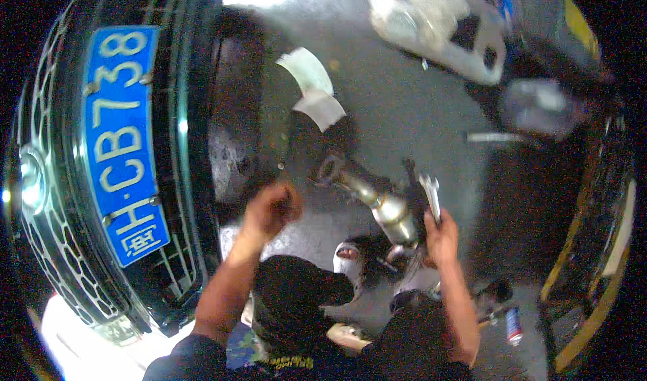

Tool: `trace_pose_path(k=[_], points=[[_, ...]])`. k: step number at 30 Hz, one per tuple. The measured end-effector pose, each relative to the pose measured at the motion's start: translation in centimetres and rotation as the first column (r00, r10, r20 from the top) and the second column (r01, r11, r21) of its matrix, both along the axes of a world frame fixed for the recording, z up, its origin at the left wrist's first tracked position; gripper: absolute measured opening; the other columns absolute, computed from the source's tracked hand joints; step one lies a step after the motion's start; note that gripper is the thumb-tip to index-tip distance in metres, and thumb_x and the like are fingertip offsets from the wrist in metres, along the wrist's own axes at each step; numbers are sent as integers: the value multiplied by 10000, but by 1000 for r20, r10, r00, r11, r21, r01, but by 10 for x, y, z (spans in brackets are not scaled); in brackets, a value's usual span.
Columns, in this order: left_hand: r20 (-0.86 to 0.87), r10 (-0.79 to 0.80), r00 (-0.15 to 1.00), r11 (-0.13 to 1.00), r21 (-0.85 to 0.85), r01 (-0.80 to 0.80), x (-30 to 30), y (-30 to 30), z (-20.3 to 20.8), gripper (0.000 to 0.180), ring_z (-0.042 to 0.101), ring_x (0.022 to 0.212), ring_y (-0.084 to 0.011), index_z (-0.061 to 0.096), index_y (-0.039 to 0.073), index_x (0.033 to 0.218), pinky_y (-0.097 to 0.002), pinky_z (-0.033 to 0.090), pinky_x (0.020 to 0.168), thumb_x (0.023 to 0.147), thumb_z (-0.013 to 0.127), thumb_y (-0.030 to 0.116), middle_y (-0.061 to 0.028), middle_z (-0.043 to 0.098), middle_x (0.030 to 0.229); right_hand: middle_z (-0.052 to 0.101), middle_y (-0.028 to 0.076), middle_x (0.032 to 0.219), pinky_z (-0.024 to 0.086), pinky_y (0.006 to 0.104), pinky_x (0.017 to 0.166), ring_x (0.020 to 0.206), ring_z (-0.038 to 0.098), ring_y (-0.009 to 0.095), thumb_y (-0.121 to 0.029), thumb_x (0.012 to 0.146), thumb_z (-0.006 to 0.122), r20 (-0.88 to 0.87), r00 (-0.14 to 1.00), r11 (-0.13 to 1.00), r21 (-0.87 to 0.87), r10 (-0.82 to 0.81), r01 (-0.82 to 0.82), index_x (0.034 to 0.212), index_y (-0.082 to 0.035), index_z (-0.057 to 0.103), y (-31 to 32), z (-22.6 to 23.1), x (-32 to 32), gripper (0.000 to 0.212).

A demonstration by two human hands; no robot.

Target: The person loosens bolts on an exhaust pipe using two wrenches, sprays lubricant, wipes the pipe, and then installs it into the engine bay. The person handles the exhaust pipe, wrenches, and spray can.

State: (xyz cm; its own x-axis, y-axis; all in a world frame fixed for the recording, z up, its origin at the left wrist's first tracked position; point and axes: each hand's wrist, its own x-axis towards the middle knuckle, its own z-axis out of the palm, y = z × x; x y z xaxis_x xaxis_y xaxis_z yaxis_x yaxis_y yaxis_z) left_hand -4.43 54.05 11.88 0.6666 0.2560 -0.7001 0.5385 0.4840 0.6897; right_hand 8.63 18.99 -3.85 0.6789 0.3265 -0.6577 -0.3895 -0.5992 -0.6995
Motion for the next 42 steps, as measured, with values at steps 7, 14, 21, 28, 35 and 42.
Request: trace_pose_path(k=[7,14,21,28,35,42], points=[[-338,-319,885,943,-204,262,-108,-108,99,333,584,814,-136,683,73,1052,-324,491,722,965,587,380,-27,665,917,684,127,948,490,356,789,861,609,194,-188,995,668,-48,999,1000,-22,18,-19,1133,67,638,-46,169,-7,291],[-117,-454,883,889,8,458,-162,-157,277,313,619,815,-169,680,51,1100,-341,508,758,1007,551,320,-74,687,929,562,30,880,432,323,709,810,467,140,-215,994,672,170,985,994,108,-1,-18,1007,28,593,-7,360,-50,255],[-28,-133,991,949,285,135,-244,-117,458,379,657,930,-256,655,43,1223,-408,514,856,1003,576,340,-155,706,1011,575,-29,770,397,290,606,700,472,80,-97,956,690,171,856,860,74,487,-504,960,-19,632,92,564,-125,97],[-33,48,998,899,437,-29,-380,-98,483,390,702,1050,-355,713,59,1176,-449,529,928,970,612,375,-203,737,1114,575,-2,738,413,291,609,701,469,72,-205,953,701,416,602,628,91,681,-773,959,9,652,219,736,-246,219],[-132,591,796,779,350,-520,-561,-116,512,360,709,983,-292,719,47,1179,-408,537,875,957,647,321,-169,750,1056,591,-17,768,428,276,647,717,496,74,-205,939,693,505,329,316,114,798,-942,1100,-11,709,335,833,-422,252],[-131,964,232,259,253,-932,-675,-186,506,274,667,850,-148,708,17,1154,-322,543,787,928,635,153,-78,730,973,516,-87,759,335,231,569,636,411,27,-204,994,672,304,51,-60,344,951,-937,1143,-43,694,379,841,-613,221]])
